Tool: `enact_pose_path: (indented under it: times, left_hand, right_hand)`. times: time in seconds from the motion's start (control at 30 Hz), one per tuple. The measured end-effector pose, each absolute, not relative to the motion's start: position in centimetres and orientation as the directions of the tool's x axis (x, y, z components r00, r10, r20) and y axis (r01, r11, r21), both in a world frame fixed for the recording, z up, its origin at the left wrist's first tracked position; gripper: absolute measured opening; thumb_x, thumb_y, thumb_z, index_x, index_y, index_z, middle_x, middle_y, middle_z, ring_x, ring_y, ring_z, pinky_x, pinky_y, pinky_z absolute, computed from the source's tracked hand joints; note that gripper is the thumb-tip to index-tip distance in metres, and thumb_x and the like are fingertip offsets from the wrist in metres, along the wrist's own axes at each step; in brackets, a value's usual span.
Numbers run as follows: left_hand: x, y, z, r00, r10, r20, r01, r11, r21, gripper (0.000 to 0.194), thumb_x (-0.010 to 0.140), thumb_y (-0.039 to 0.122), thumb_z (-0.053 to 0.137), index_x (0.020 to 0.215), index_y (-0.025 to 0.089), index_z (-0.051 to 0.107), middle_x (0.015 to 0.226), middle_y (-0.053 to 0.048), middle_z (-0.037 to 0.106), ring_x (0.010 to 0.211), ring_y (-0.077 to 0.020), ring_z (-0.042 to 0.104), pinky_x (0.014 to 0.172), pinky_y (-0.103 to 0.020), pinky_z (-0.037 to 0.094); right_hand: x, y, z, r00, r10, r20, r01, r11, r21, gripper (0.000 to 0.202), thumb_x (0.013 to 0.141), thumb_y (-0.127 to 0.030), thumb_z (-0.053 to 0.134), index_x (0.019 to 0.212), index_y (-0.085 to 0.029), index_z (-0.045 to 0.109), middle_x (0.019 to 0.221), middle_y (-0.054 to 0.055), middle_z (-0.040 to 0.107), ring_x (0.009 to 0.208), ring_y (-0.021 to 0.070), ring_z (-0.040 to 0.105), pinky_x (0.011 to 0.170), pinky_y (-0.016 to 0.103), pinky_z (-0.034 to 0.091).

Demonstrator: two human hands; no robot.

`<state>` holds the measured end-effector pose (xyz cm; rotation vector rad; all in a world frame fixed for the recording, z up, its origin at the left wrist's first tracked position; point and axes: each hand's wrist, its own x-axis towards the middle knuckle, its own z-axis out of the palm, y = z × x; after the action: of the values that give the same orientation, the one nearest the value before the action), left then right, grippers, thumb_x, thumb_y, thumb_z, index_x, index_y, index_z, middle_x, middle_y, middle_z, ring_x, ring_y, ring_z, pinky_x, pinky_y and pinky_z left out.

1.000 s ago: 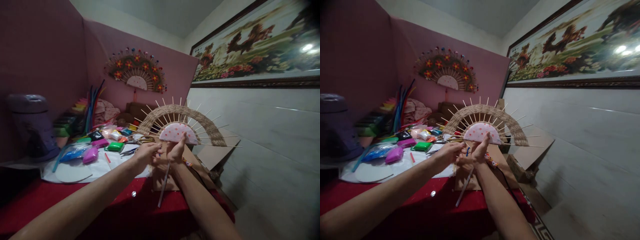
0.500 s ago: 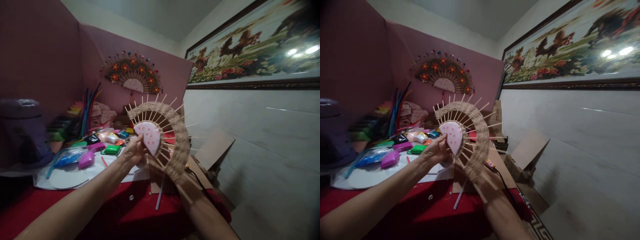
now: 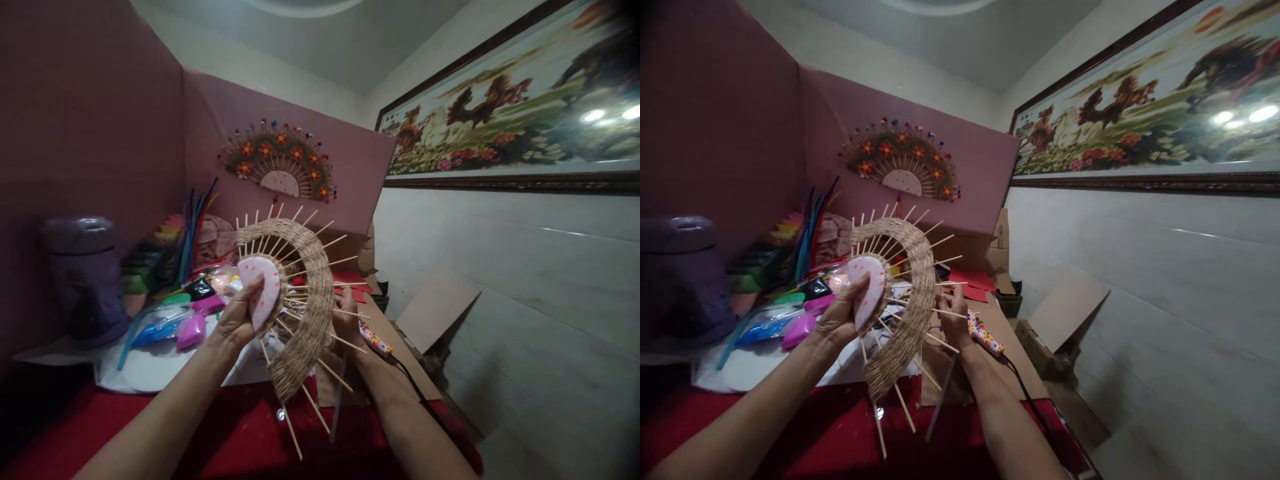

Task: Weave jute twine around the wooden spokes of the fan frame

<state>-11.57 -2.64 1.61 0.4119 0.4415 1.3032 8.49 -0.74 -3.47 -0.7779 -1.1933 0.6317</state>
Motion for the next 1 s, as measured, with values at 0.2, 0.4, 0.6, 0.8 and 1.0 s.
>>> enact_pose_path:
  times: [0.2,0.4,0.6,0.8,1.0]
  left_hand:
    - [-13.2,-1.0,1.3,0.096,0.994,-0.058,-0.854,0.112,0.508,0.011,0.076,0.014,0.058,0.087,0.013,0.061,0.069,-0.005,0.07,0.058,-0.0157,0.066,0.059,-0.029,0.058]
    - [-14.3,-0.3,1.0,0.102,0.992,-0.073,-0.844,0.125,0.522,0.01,0.077,0.014,0.057,0.086,0.013,0.061,0.068,-0.007,0.07,0.057,-0.0178,0.066,0.056,-0.032,0.058]
    - [-14.6,-0.1,1.0,0.098,0.992,-0.081,-0.851,0.126,0.51,0.011,0.081,0.012,0.05,0.083,0.013,0.061,0.069,-0.007,0.07,0.058,-0.0176,0.066,0.055,-0.032,0.057]
    - [-14.7,0.4,0.7,0.09,0.994,-0.067,-0.855,0.112,0.506,0.012,0.078,0.01,0.054,0.088,0.012,0.061,0.071,-0.007,0.07,0.059,-0.0171,0.066,0.058,-0.031,0.058]
    - [-14.6,0.4,0.8,0.068,0.993,-0.093,-0.851,0.107,0.515,0.013,0.08,0.011,0.051,0.089,0.012,0.06,0.07,-0.007,0.07,0.059,-0.0172,0.066,0.057,-0.031,0.057]
  right_hand:
    - [8.8,-0.5,-3.9,0.111,0.792,0.6,0.085,0.594,-0.8,0.006,0.069,-0.022,0.065,0.067,-0.016,0.064,0.058,-0.003,0.057,0.053,0.0087,0.049,0.052,0.019,0.038]
    - [8.4,-0.9,-3.0,-0.003,0.854,0.52,-0.089,0.518,-0.851,0.013,0.071,-0.028,0.064,0.067,-0.016,0.061,0.074,0.001,0.062,0.06,0.0087,0.053,0.056,0.02,0.042]
    - [9.0,-0.8,-3.1,-0.026,0.933,0.358,-0.266,0.338,-0.903,0.02,0.071,-0.03,0.064,0.066,-0.016,0.05,0.052,-0.007,0.048,0.038,0.0023,0.028,0.036,0.014,0.019]
    - [8.9,-1.5,-2.1,0.03,0.931,0.364,-0.16,0.364,-0.918,0.016,0.067,-0.03,0.065,0.073,-0.016,0.061,0.046,-0.009,0.04,0.037,0.0032,0.024,0.034,0.015,0.017]
    - [8.1,-2.1,-2.4,-0.055,0.923,0.381,-0.058,0.378,-0.924,0.022,0.068,-0.026,0.063,0.088,-0.018,0.069,0.057,-0.003,0.057,0.04,0.0037,0.03,0.037,0.017,0.023]
